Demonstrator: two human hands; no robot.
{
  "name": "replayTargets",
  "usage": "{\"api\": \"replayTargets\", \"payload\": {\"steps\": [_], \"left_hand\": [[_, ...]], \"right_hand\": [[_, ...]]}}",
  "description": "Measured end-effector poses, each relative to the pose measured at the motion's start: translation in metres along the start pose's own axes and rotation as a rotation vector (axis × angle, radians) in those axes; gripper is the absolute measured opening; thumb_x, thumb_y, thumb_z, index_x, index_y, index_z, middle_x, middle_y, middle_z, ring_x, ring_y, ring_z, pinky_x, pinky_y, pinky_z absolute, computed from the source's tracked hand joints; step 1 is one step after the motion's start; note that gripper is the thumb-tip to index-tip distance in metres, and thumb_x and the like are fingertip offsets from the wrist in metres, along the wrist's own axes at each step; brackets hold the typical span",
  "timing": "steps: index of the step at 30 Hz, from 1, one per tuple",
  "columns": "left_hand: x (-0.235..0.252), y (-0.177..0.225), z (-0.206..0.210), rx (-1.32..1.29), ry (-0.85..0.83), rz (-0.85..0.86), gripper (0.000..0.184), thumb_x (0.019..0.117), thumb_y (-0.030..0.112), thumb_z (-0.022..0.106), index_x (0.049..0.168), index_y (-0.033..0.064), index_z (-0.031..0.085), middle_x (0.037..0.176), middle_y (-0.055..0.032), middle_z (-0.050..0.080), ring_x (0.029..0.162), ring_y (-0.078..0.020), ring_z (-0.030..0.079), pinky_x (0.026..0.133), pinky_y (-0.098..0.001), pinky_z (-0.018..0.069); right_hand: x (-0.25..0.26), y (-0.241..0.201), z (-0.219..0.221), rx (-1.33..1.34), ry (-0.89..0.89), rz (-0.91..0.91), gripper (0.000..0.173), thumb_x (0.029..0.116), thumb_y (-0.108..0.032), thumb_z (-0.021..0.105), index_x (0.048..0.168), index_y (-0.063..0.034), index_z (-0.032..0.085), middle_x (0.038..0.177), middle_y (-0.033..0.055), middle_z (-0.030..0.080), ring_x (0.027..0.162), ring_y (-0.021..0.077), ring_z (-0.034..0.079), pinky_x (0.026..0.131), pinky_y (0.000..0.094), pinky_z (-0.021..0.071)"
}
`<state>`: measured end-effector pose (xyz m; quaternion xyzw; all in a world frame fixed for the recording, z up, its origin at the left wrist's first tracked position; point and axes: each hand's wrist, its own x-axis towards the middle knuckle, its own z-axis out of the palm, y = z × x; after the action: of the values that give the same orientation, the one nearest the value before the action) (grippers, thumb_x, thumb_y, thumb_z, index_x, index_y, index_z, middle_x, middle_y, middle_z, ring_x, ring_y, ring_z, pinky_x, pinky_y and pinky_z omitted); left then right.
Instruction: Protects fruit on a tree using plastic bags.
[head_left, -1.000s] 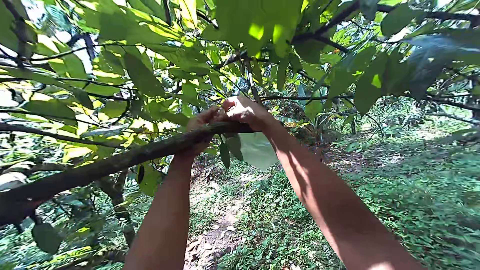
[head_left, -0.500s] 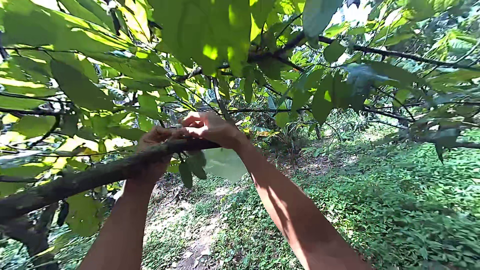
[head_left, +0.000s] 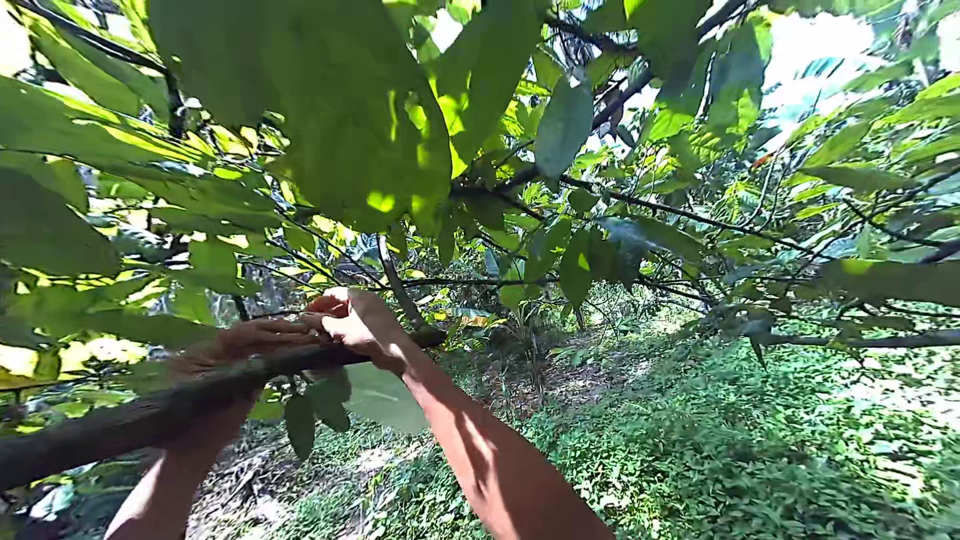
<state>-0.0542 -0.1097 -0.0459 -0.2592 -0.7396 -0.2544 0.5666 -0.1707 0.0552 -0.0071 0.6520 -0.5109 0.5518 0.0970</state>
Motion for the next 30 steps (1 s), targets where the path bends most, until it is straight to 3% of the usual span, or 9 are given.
{"api": "replayTargets", "payload": {"steps": [5,7,10,12,16,19,22,25,30], "left_hand": [[-0.005,0.005,0.004,0.132,0.024,-0.007,0.02,0.0968,0.015,0.055,0.111,0.0037,0.063,0.114,-0.0014,0.071,0.105,-0.01,0.068,0.094,-0.0315,0.0564],[-0.002,0.016,0.015,0.198,0.029,0.031,0.014,0.0944,0.011,0.061,0.106,0.0035,0.065,0.107,0.0004,0.072,0.099,-0.0068,0.069,0.088,-0.029,0.0584],[-0.007,0.033,0.026,0.129,0.108,-0.068,0.009,0.0969,-0.001,0.053,0.102,-0.0012,0.06,0.1,-0.003,0.069,0.092,-0.0078,0.066,0.088,-0.0304,0.0566],[-0.009,0.022,0.021,0.029,0.132,-0.037,0.01,0.0989,0.007,0.05,0.101,0.0077,0.06,0.099,0.002,0.071,0.095,-0.0071,0.067,0.089,-0.0311,0.0568],[-0.018,0.011,0.024,-0.037,0.152,-0.104,0.02,0.0982,0.006,0.05,0.117,0.0033,0.056,0.108,-0.001,0.067,0.097,-0.0068,0.064,0.087,-0.0292,0.0552],[-0.02,0.014,0.033,-0.093,0.241,-0.228,0.03,0.0984,0.006,0.055,0.127,-0.0015,0.051,0.116,-0.0043,0.066,0.096,-0.0053,0.064,0.081,-0.0239,0.0549],[-0.028,0.014,0.034,-0.085,0.256,-0.177,0.04,0.0954,0.019,0.062,0.128,-0.003,0.056,0.119,-0.0055,0.068,0.103,-0.0057,0.064,0.088,-0.025,0.0537],[-0.028,0.023,0.036,-0.02,0.268,-0.267,0.035,0.0947,0.002,0.056,0.129,-0.0077,0.053,0.115,-0.0094,0.063,0.101,-0.0069,0.06,0.089,-0.0249,0.0515],[-0.026,0.033,0.037,-0.024,0.226,-0.368,0.034,0.1016,-0.001,0.046,0.135,-0.0062,0.05,0.125,-0.0107,0.061,0.109,-0.0064,0.059,0.094,-0.0248,0.0504]], "right_hand": [[-0.01,-0.001,-0.004,0.15,-0.056,-0.014,0.047,0.097,-0.001,0.065,0.141,0.0016,0.049,0.109,0.0257,0.068,0.09,0.0282,0.067,0.081,0.0445,0.0555],[-0.014,0.009,-0.012,0.141,-0.043,-0.094,0.051,0.0958,0.0,0.066,0.143,0.0003,0.046,0.109,0.0229,0.069,0.091,0.0256,0.068,0.081,0.0431,0.0568],[-0.008,0.022,-0.006,0.183,0.014,-0.171,0.05,0.0925,0.007,0.064,0.138,0.0066,0.044,0.112,0.0234,0.067,0.099,0.0252,0.069,0.088,0.0412,0.0582],[-0.003,0.023,0.001,0.132,0.053,-0.183,0.042,0.0912,0.006,0.066,0.128,0.0068,0.046,0.105,0.0203,0.068,0.095,0.0227,0.069,0.086,0.039,0.0579],[-0.001,0.023,0.005,-0.086,0.084,-0.191,0.028,0.0887,0.005,0.065,0.116,0.0087,0.061,0.106,0.0223,0.068,0.1,0.0282,0.067,0.092,0.0445,0.0544],[-0.003,0.025,0.002,-0.119,0.064,-0.191,0.027,0.0918,0.002,0.063,0.118,0.0063,0.068,0.119,0.0234,0.068,0.115,0.0313,0.065,0.102,0.0476,0.0502],[-0.006,0.024,-0.002,0.016,0.025,-0.144,0.028,0.095,-0.01,0.068,0.121,0.0009,0.068,0.127,0.0193,0.064,0.12,0.0273,0.062,0.103,0.0462,0.0511],[-0.006,0.024,0.0,-0.024,0.039,-0.174,0.03,0.0948,-0.021,0.071,0.116,-0.0009,0.072,0.126,0.0179,0.065,0.12,0.0276,0.061,0.104,0.0488,0.0486],[-0.008,0.029,0.001,0.035,0.097,-0.229,0.024,0.094,0.0,0.062,0.117,0.0062,0.065,0.119,0.021,0.065,0.113,0.0264,0.062,0.098,0.0433,0.0511]]}}
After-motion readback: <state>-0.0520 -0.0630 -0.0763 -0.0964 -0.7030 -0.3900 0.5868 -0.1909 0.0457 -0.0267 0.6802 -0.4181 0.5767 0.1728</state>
